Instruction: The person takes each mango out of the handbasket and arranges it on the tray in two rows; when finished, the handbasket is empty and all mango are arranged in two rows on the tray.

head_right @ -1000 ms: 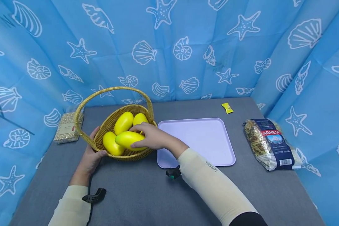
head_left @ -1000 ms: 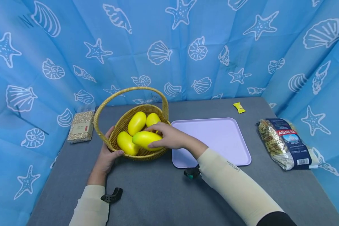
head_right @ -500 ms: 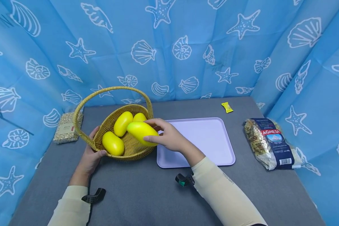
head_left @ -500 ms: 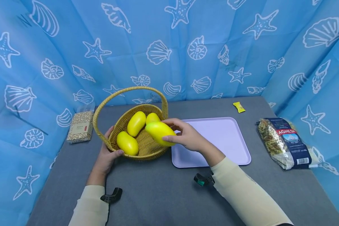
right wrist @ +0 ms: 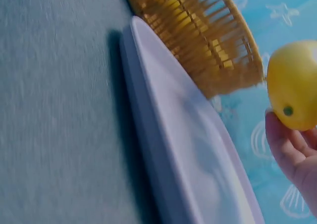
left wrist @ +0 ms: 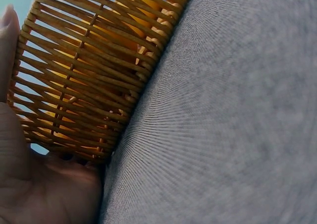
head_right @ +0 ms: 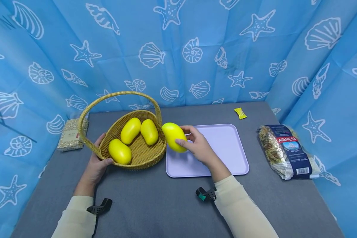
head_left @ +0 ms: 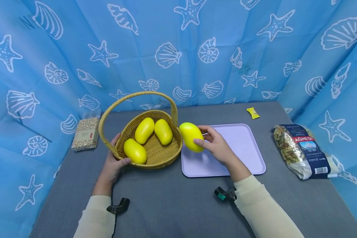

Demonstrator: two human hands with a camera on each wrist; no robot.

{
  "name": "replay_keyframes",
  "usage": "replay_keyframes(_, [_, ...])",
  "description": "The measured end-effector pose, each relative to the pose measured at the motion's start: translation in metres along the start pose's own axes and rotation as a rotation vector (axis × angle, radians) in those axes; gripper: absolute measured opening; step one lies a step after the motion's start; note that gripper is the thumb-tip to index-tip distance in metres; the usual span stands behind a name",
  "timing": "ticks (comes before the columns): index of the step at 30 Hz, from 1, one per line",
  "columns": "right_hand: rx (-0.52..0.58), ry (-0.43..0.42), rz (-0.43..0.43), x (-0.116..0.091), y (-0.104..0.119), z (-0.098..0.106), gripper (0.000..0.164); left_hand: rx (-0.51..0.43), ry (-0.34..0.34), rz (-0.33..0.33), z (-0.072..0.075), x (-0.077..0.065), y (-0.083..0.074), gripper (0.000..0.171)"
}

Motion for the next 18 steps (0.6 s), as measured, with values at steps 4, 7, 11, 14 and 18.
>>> replay_keyframes(4, [-0.046, -0.107, -0.05, 0.0, -0.012, 0.018, 0.055, 0.002, -0.005, 0.003, 0.0, 0.0, 0.001, 0.106])
replay_keyframes(7, [-0.093, -0.157, -0.107, 0.0, -0.02, 0.028, 0.057, 0.004, -0.013, 0.009, 0.001, 0.0, 0.001, 0.107])
replay_keyframes(11, [-0.155, -0.189, -0.207, -0.001, -0.028, 0.035, 0.061, 0.005, -0.017, 0.01, 0.001, 0.0, 0.001, 0.107])
replay_keyframes(14, [-0.206, -0.21, -0.275, -0.002, -0.032, 0.037, 0.062, 0.008, -0.012, 0.009, 0.001, 0.0, 0.001, 0.106])
replay_keyframes(18, [-0.264, -0.238, -0.326, -0.002, -0.034, 0.038, 0.061, 0.01, -0.008, 0.014, 0.0, 0.0, 0.001, 0.105])
Point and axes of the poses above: each hand's wrist, its own x-axis towards the middle knuckle, its own z-axis out of the back of the hand, y = z × x, the point moved 5 cm from there along x, towards the middle knuckle, and after that the axes turned 4 degrees about x, right-handed, at the moved point
